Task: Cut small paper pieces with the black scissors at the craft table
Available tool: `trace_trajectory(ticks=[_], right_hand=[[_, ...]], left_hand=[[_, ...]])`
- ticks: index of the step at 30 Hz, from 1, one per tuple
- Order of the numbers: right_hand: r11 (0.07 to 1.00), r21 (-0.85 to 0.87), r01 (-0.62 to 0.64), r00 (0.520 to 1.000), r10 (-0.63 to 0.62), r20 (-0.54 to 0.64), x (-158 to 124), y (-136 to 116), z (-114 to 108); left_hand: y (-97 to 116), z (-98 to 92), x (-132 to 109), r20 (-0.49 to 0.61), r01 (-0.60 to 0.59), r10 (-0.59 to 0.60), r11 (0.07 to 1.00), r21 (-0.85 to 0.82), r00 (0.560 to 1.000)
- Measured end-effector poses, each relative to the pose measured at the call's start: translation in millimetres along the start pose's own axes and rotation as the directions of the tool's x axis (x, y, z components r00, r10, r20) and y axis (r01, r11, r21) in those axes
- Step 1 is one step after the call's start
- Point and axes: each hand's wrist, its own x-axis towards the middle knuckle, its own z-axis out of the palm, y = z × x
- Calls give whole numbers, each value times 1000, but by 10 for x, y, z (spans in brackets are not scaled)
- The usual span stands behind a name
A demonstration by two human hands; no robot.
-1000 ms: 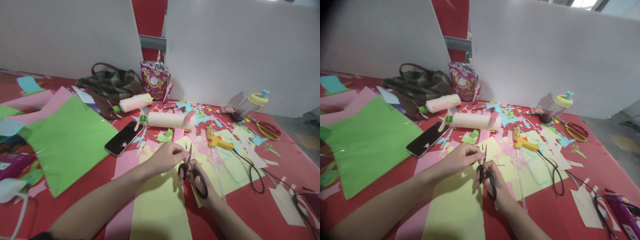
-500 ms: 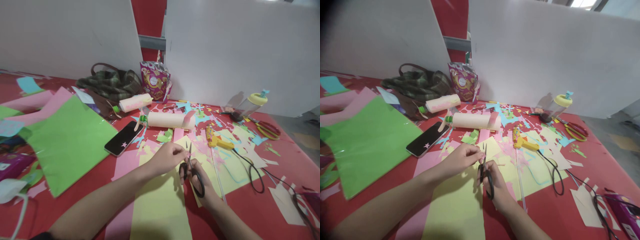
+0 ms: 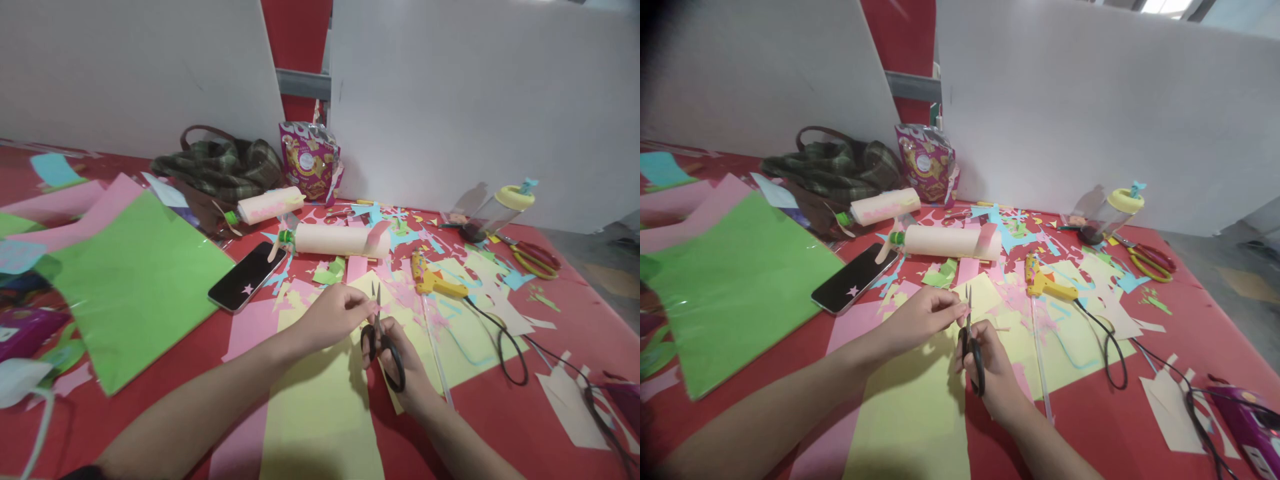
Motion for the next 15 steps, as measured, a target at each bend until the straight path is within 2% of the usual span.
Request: trace_trajectory(ticks=[10, 13, 15], right_hand=[[1000, -20, -1, 997, 0, -72, 14, -29, -15], [998, 42, 46, 990, -40, -136, 33, -20, -28], [993, 93, 77, 980, -58, -192, 52, -20, -36]], left_hand=[[-12, -5, -8, 22, -12, 11, 998, 67, 1000], [-1, -27, -9, 83, -36, 28, 995, 94, 996], [-1, -43, -11, 164, -69, 50, 991, 116, 985]])
